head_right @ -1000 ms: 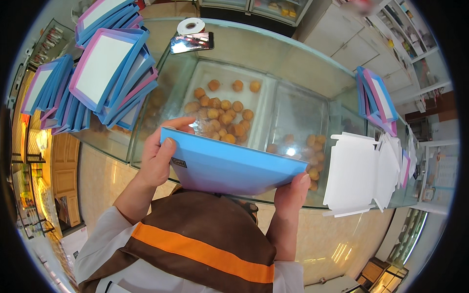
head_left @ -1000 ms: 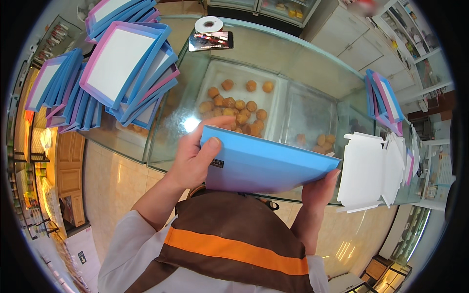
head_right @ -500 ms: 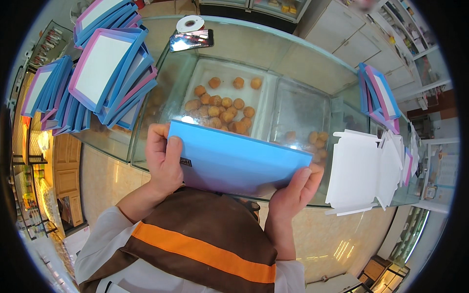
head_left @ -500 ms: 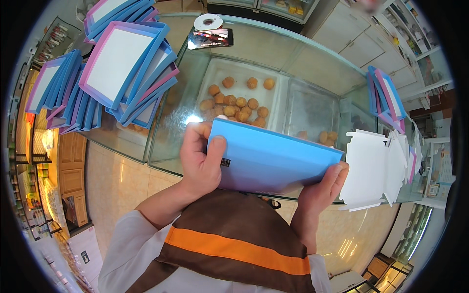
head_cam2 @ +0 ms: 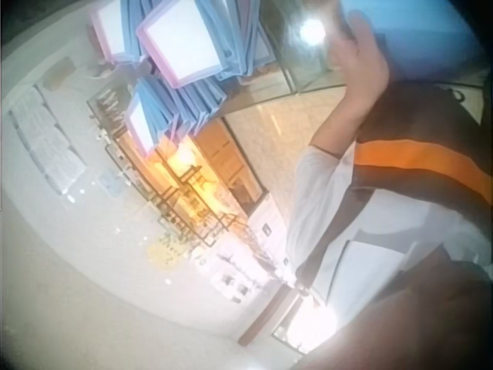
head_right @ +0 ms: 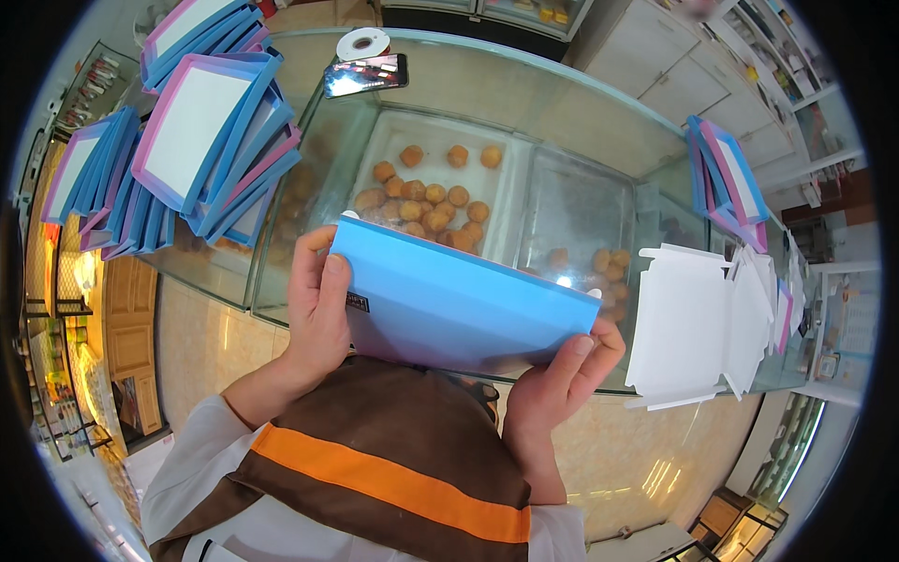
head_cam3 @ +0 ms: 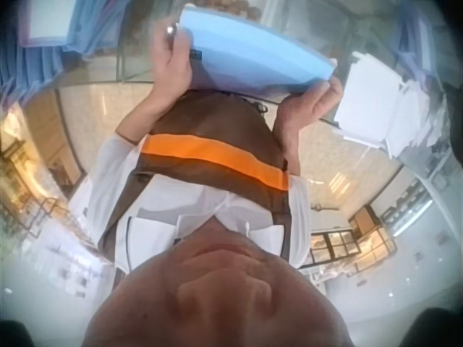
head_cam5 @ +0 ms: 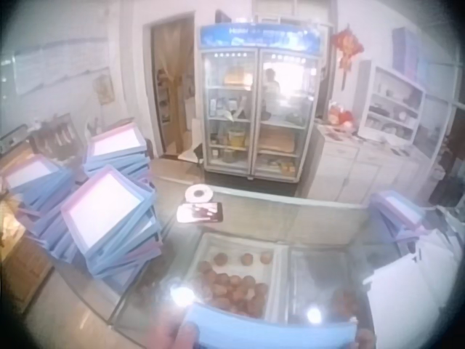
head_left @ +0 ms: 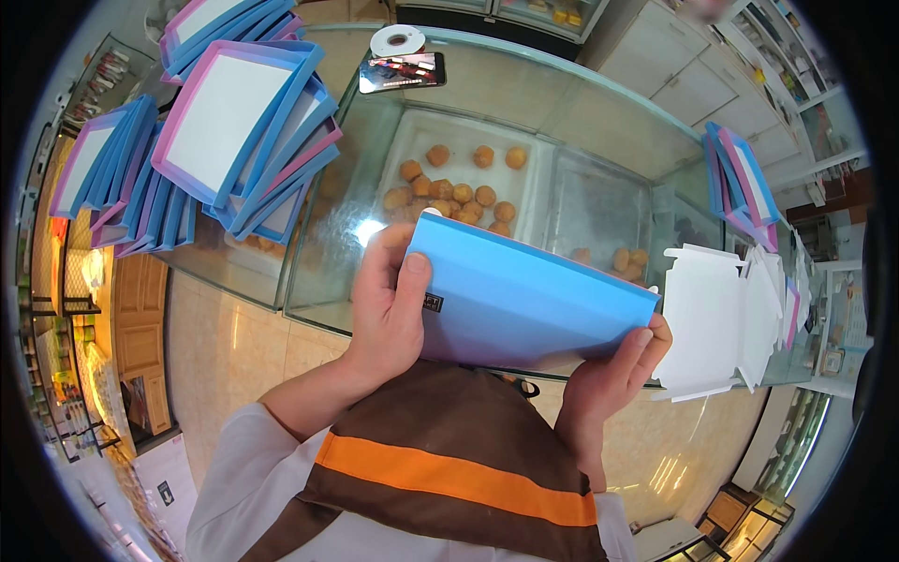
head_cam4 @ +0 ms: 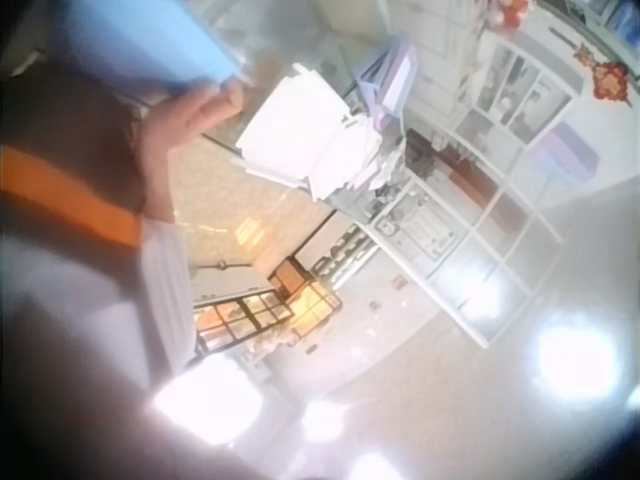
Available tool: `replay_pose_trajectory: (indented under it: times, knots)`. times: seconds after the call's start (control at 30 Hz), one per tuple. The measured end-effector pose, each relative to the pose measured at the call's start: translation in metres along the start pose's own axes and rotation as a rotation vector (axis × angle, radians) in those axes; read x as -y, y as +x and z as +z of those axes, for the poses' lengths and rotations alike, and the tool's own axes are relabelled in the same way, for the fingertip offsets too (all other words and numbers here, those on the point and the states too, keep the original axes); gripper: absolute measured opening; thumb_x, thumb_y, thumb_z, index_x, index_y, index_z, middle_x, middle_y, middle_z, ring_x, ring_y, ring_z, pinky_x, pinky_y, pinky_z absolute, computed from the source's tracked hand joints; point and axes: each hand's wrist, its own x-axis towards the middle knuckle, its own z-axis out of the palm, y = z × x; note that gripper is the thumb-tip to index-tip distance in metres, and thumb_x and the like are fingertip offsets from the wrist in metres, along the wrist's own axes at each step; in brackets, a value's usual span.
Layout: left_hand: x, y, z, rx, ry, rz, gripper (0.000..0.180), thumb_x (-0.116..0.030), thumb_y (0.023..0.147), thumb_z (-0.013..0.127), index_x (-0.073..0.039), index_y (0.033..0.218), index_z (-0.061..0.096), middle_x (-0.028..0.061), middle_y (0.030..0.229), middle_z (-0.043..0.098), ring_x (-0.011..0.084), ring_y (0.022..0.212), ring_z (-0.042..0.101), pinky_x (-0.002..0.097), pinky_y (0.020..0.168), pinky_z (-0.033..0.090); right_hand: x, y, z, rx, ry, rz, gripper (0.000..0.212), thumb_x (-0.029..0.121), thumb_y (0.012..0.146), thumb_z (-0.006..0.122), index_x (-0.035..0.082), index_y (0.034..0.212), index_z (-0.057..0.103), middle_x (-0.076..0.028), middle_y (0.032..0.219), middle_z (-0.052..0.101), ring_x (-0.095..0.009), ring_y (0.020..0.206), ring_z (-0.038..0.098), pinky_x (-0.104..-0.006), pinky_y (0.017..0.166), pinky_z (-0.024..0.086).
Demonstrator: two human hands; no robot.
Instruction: The person repeatedly assembles small trays by inserting white inserts into pink and blue frames. The person alternates between pink and blue frames, snaps the inserts into place, and stacks the completed trays on the counter.
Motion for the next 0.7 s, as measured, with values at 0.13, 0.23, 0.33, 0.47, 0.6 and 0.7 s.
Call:
replay_pose_trajectory:
  times: [0.13,0.23,0.33,0.47,0.6,0.7]
  knots:
    - [-0.006,0.001,0.005,-0.013,0.051,0.005,0.038,-0.024,0.113,0.046,0.005,0.136,0.055,0.0064,0.122,0.065,0.0096,0.106,0.058,0.028,0.093,0.046,-0.001,0.0,0.0,0.001,-0.011,0.007,0.027,0.031,0.112,0.048,0.005,0.119,0.05,-0.007,0.112,0.061,-0.013,0.099,0.055,-0.0293,0.092,0.044]
    - [-0.004,-0.005,-0.005,0.016,0.023,-0.097,0.038,-0.024,0.113,0.047,0.006,0.134,0.057,0.006,0.121,0.065,0.008,0.106,0.057,0.0265,0.092,0.046,0.0,0.0,-0.011,0.01,0.011,0.114,0.027,0.031,0.11,0.052,0.004,0.111,0.056,-0.004,0.103,0.062,-0.01,0.091,0.055,-0.0261,0.084,0.045]
    - [-0.005,-0.007,-0.007,-0.021,-0.047,-0.159,0.031,-0.022,0.111,0.051,0.004,0.126,0.06,0.0039,0.112,0.066,0.0067,0.1,0.056,0.0256,0.089,0.046,0.004,0.003,-0.013,0.021,0.081,0.19,0.026,0.03,0.108,0.057,0.004,0.106,0.061,-0.002,0.096,0.064,-0.008,0.085,0.055,-0.0242,0.075,0.043]
    - [-0.003,-0.004,-0.001,-0.098,-0.125,-0.147,0.022,-0.021,0.109,0.056,0.0,0.113,0.062,-0.0001,0.099,0.064,0.0055,0.091,0.056,0.0252,0.086,0.047,0.005,0.005,-0.002,-0.038,0.094,0.15,0.026,0.029,0.106,0.061,0.003,0.107,0.063,-0.002,0.097,0.067,-0.008,0.084,0.056,-0.024,0.07,0.043]
    - [-0.003,-0.002,-0.01,-0.023,-0.19,-0.228,0.021,-0.022,0.108,0.059,-0.001,0.112,0.063,-0.0006,0.098,0.066,0.0051,0.091,0.057,0.0252,0.087,0.047,0.002,0.003,-0.016,0.06,0.168,0.22,0.028,0.029,0.105,0.062,0.002,0.11,0.064,-0.006,0.104,0.071,-0.012,0.093,0.062,-0.0278,0.084,0.048]
    - [-0.009,0.0,-0.012,-0.01,-0.28,-0.319,0.021,-0.022,0.107,0.062,-0.002,0.111,0.065,0.0007,0.1,0.069,0.0054,0.093,0.059,0.0259,0.088,0.048,0.009,0.003,-0.013,0.089,0.201,0.247,0.028,0.029,0.105,0.063,0.001,0.11,0.064,-0.008,0.109,0.072,-0.016,0.1,0.064,-0.0316,0.094,0.048]
